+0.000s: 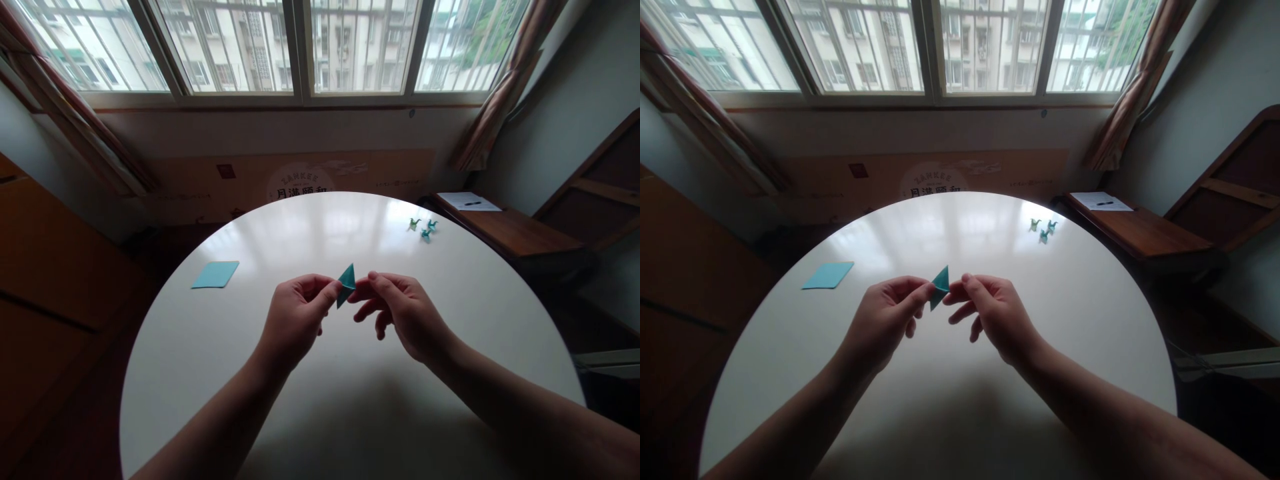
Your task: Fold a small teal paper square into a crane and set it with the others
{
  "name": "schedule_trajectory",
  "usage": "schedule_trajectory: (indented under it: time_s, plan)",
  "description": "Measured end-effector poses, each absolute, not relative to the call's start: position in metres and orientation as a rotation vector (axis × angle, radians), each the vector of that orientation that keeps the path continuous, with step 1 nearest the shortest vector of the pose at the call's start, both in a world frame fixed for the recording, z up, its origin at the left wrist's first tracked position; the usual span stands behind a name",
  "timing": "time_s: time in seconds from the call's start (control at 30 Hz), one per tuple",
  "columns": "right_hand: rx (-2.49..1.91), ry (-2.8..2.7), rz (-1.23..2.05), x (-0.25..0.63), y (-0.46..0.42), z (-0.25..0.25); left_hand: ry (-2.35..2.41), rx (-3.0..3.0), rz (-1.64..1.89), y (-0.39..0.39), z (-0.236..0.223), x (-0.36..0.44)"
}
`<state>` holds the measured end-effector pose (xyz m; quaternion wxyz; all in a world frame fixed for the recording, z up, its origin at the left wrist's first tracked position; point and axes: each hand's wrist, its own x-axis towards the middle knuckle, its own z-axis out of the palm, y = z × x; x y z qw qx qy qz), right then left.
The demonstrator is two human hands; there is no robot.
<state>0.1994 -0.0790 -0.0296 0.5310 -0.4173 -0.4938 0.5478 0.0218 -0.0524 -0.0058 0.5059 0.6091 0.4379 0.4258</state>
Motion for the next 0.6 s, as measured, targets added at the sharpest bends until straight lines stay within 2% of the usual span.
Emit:
schedule_trajectory:
  time_s: [0.6]
  plan:
    - [-1.001,-1.248,1.235,0.1971,-0.0796,-0.0332,1.078,1.384,0.988,-0.0555,-0.003,0.0272]
